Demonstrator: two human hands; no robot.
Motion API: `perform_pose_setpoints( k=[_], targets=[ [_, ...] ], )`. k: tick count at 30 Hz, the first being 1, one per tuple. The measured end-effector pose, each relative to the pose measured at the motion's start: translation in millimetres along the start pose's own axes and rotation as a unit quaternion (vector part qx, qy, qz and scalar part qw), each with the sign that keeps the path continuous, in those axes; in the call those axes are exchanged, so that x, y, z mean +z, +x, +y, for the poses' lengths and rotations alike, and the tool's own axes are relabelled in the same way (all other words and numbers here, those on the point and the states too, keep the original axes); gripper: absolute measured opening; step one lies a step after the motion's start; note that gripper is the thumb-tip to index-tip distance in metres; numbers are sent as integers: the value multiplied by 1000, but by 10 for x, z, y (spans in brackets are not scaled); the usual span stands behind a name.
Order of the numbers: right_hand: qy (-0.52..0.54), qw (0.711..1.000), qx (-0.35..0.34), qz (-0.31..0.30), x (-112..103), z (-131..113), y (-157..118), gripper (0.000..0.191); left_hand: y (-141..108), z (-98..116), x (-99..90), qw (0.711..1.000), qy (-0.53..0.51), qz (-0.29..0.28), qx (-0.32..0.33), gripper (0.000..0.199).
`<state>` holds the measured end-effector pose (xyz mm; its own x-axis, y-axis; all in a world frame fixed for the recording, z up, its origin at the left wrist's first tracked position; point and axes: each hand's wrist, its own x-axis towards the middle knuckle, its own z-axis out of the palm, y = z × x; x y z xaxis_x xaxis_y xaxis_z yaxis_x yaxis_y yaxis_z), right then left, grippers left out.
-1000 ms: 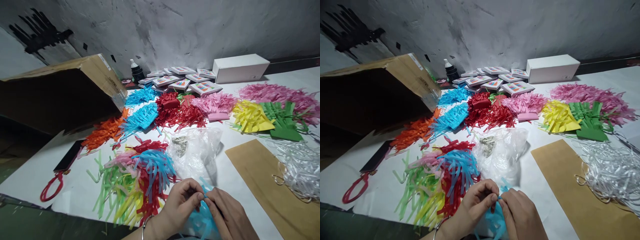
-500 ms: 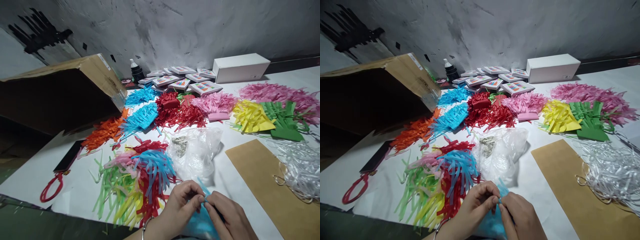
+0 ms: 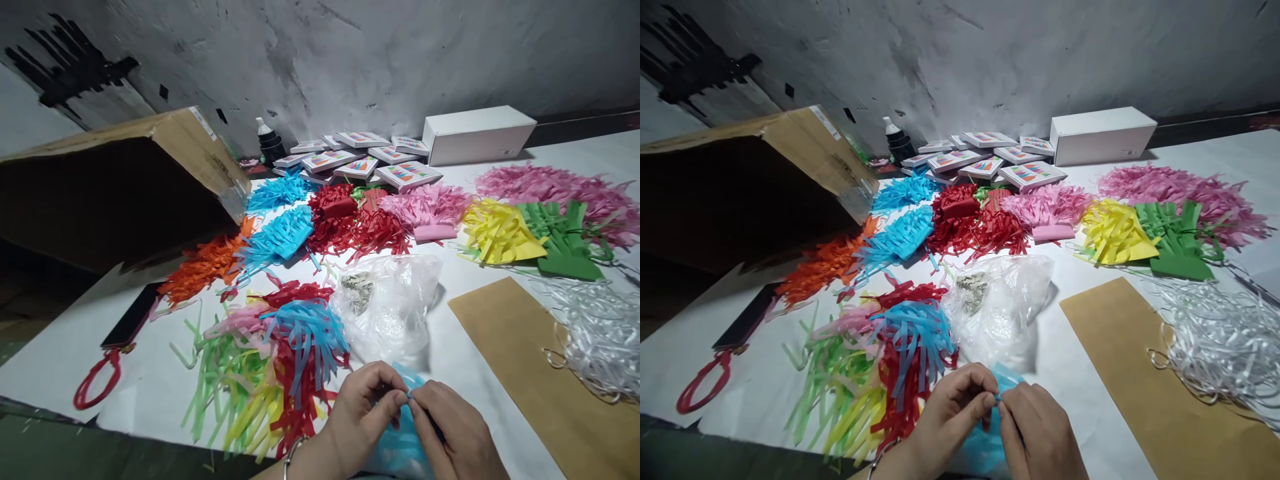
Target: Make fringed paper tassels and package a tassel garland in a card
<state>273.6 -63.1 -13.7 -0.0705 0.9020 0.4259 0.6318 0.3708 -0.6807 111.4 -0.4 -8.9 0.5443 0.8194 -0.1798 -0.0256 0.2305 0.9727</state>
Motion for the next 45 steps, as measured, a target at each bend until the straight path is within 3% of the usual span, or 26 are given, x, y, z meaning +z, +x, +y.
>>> perform_pose_setpoints(
  k=[8,11,14,21,29,36,40,45],
  targets=[
    [60,997,47,-25,6,-4,-10,20,28,83,-23,1000,-16,3,-21,42],
    [14,1000,1,24,-14,4,16,11,41,80,-27,998,-43,17,-53,47],
    [-71,991,-77,89,-45,-2,71,20,57,79,-15,993,-72,35,-89,50],
    [-90,980,-148,102,-102,1,94,18,59,54,56,982,-137,40,-127,46],
    [-70,982,-139,103,-13,73,1,27,43,5,79,974,-174,42,-141,46],
    [-70,990,-84,86,35,171,-132,26,42,-58,96,965,-213,48,-146,46],
    [-72,986,-103,107,31,159,-108,25,46,-118,112,967,-200,48,-149,48],
    [-20,991,-73,107,7,84,-26,23,39,-158,107,969,-193,58,-141,48]
  ],
)
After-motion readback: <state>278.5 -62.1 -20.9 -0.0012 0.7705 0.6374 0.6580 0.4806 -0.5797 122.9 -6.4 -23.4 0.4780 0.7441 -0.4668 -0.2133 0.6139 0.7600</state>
